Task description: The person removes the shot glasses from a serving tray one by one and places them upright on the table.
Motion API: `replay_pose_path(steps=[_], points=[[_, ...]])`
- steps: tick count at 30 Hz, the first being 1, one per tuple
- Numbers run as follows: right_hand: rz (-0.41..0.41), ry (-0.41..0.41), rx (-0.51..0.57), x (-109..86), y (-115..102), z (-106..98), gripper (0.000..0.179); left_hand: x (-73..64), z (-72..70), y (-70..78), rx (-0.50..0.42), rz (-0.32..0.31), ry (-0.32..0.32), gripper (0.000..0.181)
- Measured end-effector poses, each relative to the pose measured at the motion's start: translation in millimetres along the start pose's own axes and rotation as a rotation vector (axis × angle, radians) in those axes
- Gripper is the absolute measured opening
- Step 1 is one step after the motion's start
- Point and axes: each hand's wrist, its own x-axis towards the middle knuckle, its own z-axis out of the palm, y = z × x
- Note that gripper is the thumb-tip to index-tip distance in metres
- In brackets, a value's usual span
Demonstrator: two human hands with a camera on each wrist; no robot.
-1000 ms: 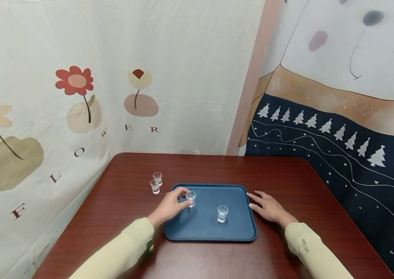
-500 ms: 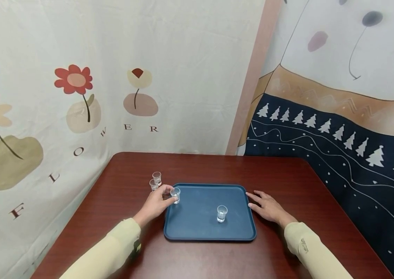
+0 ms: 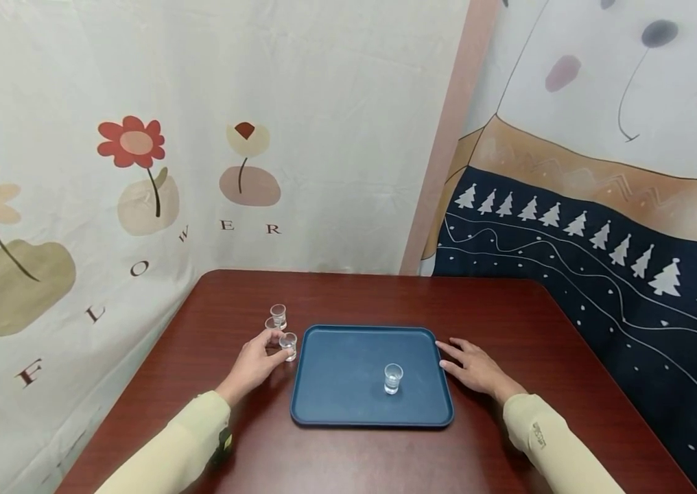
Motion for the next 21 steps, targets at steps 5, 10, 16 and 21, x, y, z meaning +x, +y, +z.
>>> replay_pose_path(steps=[5,10,16,21], points=[[0.001,-0.005,-0.006,0.4,1,0,0.055,-0.7,-8.6,-7.2,0.032,-0.024,0.004,0.035],[0.0,0.0,0.0,0.3,1,-1,0.055,0.7,-16.2,-15.9,0.043,-0.034,0.022,0.035],[0.001,-0.003,-0.01,-0.4,0,0,0.055,2.7,-20.4,-23.5,0.05,-0.063,0.053,0.033],[0.007,-0.004,-0.01,-0.8,0,1,0.055,3.8,-22.2,-27.3,0.056,-0.077,0.063,0.032]])
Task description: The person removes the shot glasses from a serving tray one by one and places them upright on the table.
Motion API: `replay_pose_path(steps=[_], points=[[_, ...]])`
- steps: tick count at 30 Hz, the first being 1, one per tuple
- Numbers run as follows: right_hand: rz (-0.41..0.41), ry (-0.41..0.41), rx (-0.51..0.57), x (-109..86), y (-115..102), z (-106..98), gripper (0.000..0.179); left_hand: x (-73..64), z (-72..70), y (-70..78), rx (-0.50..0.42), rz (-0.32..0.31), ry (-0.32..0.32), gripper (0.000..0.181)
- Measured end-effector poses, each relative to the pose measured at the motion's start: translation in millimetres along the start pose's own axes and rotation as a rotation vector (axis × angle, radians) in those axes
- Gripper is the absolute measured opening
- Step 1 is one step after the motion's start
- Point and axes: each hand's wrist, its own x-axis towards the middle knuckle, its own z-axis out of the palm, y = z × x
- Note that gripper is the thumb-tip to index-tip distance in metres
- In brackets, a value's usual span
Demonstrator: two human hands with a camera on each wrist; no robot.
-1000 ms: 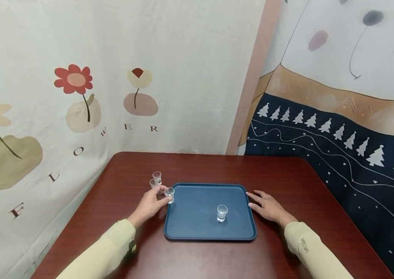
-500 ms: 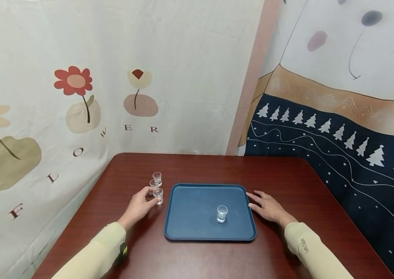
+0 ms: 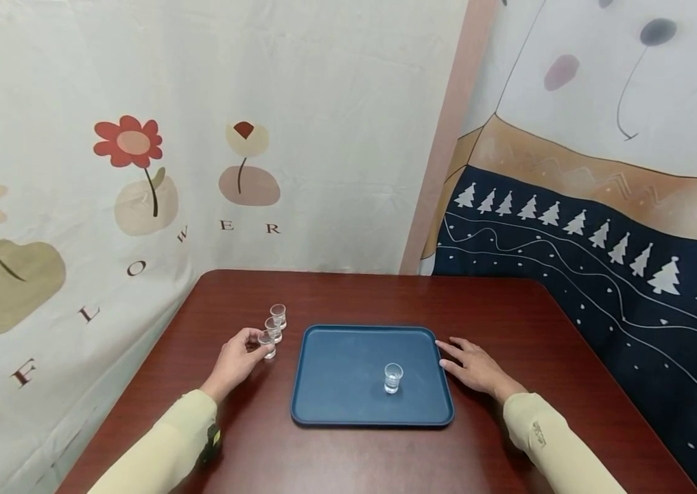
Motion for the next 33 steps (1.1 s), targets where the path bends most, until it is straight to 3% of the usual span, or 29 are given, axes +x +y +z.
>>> replay_pose_path(steps=[19,27,33], points=[[0.001,-0.003,0.006,-0.2,0,0,0.056,2.9,0.0,-5.1,0.009,-0.011,-0.008,0.041],[-0.001,-0.002,0.004,-0.3,-1,-2,0.055,4.0,-6.2,0.4,0.007,0.016,-0.002,0.059],[-0.009,0.001,0.006,-1.6,-3,-3,0.054,7.6,-11.4,14.8,0.014,0.048,0.035,0.065]])
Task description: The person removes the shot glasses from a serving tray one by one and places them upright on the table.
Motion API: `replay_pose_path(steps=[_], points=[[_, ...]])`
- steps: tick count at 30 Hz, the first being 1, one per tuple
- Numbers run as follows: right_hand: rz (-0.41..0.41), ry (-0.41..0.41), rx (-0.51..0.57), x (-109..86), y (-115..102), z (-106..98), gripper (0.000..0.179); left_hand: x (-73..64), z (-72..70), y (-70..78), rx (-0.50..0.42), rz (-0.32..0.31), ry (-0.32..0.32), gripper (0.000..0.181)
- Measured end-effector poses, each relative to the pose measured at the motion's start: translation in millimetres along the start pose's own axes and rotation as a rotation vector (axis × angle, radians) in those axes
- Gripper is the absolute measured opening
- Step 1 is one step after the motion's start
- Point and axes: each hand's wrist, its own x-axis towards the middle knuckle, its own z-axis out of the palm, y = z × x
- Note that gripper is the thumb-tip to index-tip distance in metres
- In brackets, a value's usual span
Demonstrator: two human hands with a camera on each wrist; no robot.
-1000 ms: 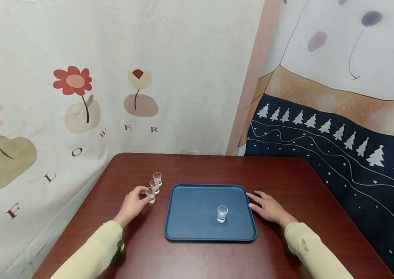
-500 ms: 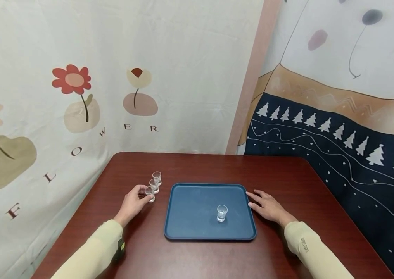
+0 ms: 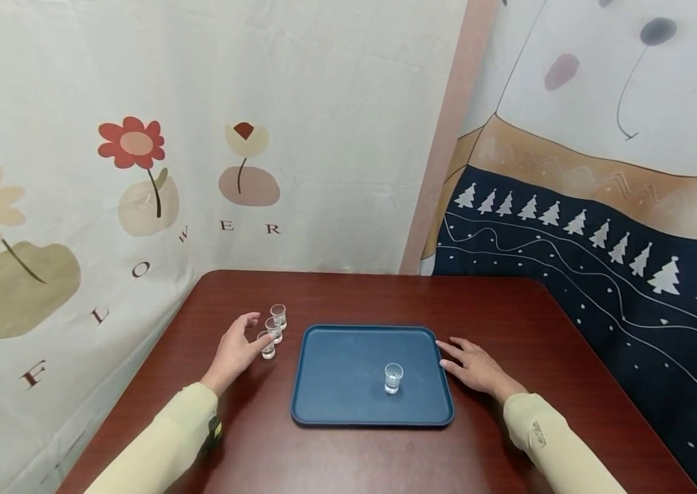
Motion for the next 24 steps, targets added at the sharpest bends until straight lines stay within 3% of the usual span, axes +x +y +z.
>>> replay_pose_path(steps=[10,24], points=[[0.005,-0.004,0.001,-1.2,-2,0,0.054,-0.3,16.6,36.1,-0.067,0.047,-0.034,0.065],[0.008,0.002,-0.008,0.6,-1,0,0.054,-7.6,69.5,72.8,-0.114,0.14,-0.156,0.061]])
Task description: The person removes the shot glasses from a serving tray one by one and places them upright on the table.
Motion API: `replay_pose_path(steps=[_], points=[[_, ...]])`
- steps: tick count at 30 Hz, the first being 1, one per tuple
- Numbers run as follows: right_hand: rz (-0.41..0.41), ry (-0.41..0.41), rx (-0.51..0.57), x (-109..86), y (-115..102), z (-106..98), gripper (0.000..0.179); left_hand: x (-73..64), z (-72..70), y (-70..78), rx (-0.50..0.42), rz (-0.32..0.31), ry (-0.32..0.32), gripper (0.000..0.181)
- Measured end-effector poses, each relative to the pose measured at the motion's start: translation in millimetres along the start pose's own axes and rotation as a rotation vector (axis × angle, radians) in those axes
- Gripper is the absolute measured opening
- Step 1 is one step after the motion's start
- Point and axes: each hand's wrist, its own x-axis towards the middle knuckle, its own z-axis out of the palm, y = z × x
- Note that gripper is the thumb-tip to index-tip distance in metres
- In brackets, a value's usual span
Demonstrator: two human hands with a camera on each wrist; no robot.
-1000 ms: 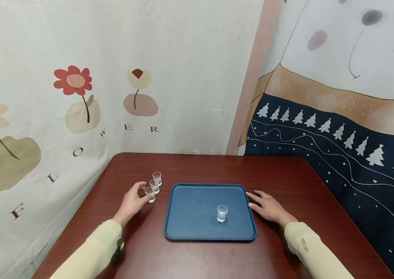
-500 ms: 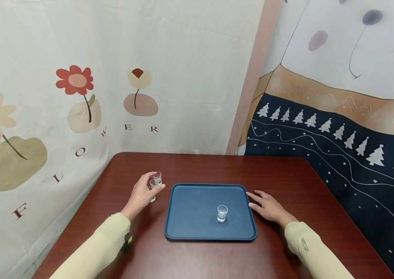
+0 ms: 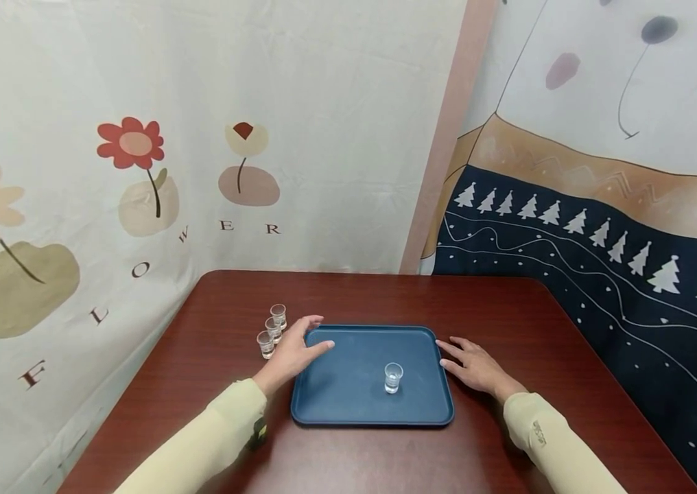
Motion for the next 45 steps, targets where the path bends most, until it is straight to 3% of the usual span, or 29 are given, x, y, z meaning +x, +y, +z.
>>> replay_pose_path(steps=[10,26,36,45], points=[[0.001,-0.002,-0.003,1.5,4,3,0.056,-5.8,40.2,18.3,-0.007,0.003,-0.143,0.061],[-0.005,0.001,-0.004,1.0,3,3,0.055,-12.9,85.5,31.2,-0.017,0.074,-0.277,0.062],[-0.003,-0.004,-0.002,2.3,4,3,0.055,-14.1,102.4,36.6,-0.017,0.073,-0.32,0.05],[0.009,-0.011,-0.002,2.1,6,3,0.056,-15.8,107.8,38.9,-0.023,0.074,-0.321,0.029]])
